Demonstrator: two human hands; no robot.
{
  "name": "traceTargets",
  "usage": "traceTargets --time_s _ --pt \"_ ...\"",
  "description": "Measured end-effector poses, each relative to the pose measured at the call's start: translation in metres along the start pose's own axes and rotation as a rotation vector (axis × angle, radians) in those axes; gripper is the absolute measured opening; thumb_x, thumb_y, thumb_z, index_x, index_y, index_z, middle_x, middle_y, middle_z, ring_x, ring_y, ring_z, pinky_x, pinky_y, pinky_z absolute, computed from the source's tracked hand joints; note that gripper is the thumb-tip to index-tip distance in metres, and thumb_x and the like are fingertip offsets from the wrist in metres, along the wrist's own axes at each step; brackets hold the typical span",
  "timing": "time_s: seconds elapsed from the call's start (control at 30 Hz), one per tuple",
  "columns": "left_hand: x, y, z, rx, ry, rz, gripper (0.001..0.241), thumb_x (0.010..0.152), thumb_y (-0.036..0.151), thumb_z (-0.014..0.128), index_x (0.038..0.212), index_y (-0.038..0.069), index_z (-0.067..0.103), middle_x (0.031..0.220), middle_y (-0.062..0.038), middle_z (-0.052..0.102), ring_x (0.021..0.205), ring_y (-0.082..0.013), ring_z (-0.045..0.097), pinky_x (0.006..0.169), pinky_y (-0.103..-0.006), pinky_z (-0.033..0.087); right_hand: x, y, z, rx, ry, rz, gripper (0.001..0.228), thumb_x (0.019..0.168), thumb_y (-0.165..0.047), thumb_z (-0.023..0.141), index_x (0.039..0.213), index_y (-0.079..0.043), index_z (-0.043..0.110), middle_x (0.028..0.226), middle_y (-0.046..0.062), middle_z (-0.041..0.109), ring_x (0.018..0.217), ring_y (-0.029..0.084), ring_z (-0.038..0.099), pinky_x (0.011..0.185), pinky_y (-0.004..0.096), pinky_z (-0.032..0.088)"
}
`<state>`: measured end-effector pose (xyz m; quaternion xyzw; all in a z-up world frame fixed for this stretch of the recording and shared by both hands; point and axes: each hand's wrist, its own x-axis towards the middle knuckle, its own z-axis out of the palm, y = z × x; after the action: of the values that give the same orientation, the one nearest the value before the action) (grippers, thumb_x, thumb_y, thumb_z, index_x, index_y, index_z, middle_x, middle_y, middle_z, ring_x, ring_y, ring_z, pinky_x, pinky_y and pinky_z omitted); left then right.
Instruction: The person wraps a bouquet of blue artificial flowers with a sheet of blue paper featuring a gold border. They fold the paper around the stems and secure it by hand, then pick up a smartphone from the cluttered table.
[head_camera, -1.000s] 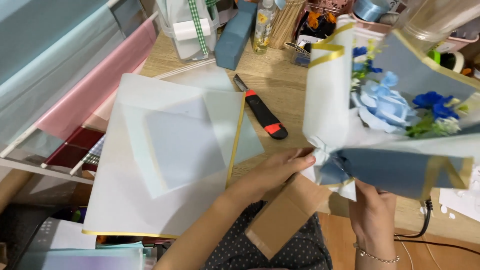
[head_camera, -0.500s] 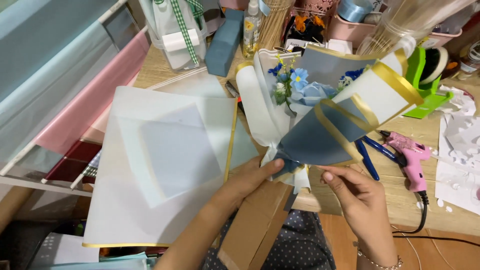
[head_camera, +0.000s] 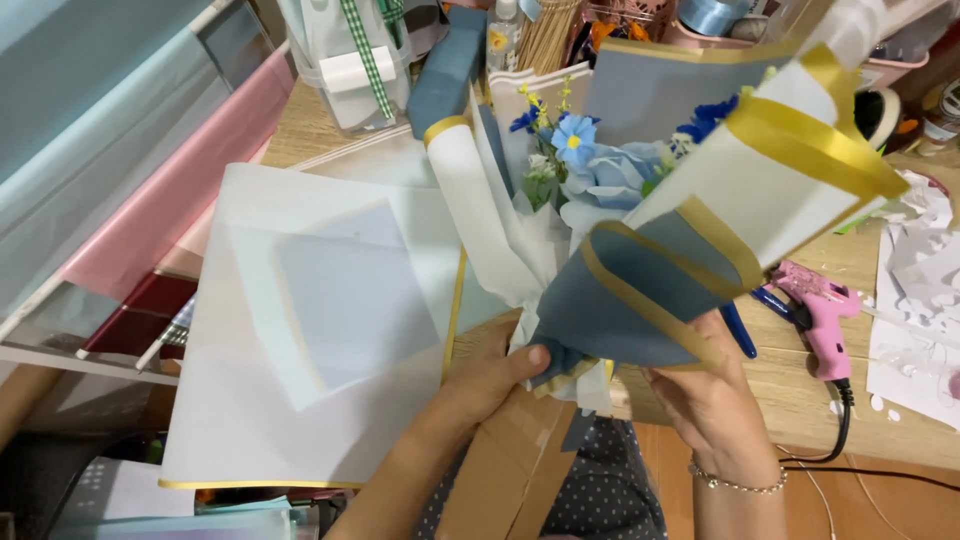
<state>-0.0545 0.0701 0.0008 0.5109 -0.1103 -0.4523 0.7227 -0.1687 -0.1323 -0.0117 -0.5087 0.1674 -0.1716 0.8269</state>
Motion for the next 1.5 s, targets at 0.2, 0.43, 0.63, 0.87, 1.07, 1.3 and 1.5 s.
traceTargets --time_s 0.2,0.43,0.63,0.87,1.07,1.3,1.5 --pt "0.010 0.013 -0.003 0.021 -0.119 -0.127 0.084 0.074 0.050 0.069 0.145 0.008 0.055 0.136 -0.009 0.066 0.119 -0.0204 0.064 0.099 -0.0327 0.052 0.013 0.023 -0.017 0.147 -0.073 0.128 0.052 0.078 -0.010 0.081 0.123 0.004 0.061 0.113 0.023 0.073 0.088 0.032 0.073 0.074 0.048 0.063" --pt "0.037 -0.029 -0.016 -0.197 -0.044 -0.271 0.075 0.074 0.051 0.075 0.136 0.011 0.062 0.119 -0.008 0.073 0.102 -0.0189 0.070 0.086 -0.0346 0.059 0.035 0.043 -0.003 -0.039 -0.146 0.255 0.110 0.046 -0.062 0.072 0.132 0.007 0.062 0.126 0.022 0.073 0.112 0.030 0.069 0.097 0.041 0.055" --pt "0.016 0.016 0.006 0.089 -0.169 -0.083 0.091 0.074 0.045 0.072 0.154 0.013 0.044 0.143 -0.006 0.061 0.128 -0.0192 0.058 0.105 -0.0331 0.048 0.032 0.054 -0.018 -0.265 0.148 0.426 0.041 0.074 -0.010 0.075 0.110 0.008 0.068 0.107 0.020 0.075 0.094 0.027 0.067 0.083 0.037 0.053" --pt "0.012 0.069 -0.038 0.505 0.376 0.444 0.073 0.074 0.040 0.079 0.136 0.008 0.056 0.135 -0.010 0.068 0.127 -0.0208 0.061 0.105 -0.0324 0.048 0.024 0.022 -0.047 -0.549 0.244 -0.189 0.020 0.097 -0.006 0.062 0.116 -0.008 0.062 0.072 0.003 0.054 0.069 0.012 0.053 0.078 0.026 0.044" --pt "-0.013 0.126 -0.067 0.694 0.474 0.328 0.073 0.080 0.038 0.073 0.145 0.012 0.050 0.140 -0.002 0.066 0.127 -0.0149 0.060 0.099 -0.0285 0.046 0.013 0.006 -0.023 -0.639 0.305 -0.358 0.011 0.102 -0.008 0.066 0.112 -0.006 0.066 0.094 0.005 0.062 0.087 0.011 0.056 0.084 0.024 0.047" --pt "-0.026 0.146 -0.073 0.927 0.453 0.182 0.063 0.076 0.037 0.079 0.132 0.017 0.057 0.111 0.000 0.068 0.099 -0.0145 0.059 0.082 -0.0251 0.041 -0.001 -0.004 0.034 -0.839 0.065 -0.675 0.020 0.099 -0.002 0.066 0.118 0.001 0.067 0.092 0.011 0.064 0.087 0.018 0.060 0.087 0.029 0.050" --pt "-0.021 0.141 -0.069 0.918 0.437 0.120 0.058 0.074 0.043 0.080 0.120 0.013 0.061 0.104 0.001 0.064 0.094 -0.0126 0.058 0.079 -0.0256 0.041 0.007 0.002 0.061 -0.950 0.138 -0.800 0.008 0.098 -0.009 0.073 0.097 -0.002 0.069 0.098 0.011 0.060 0.099 0.023 0.057 0.084 0.032 0.047"
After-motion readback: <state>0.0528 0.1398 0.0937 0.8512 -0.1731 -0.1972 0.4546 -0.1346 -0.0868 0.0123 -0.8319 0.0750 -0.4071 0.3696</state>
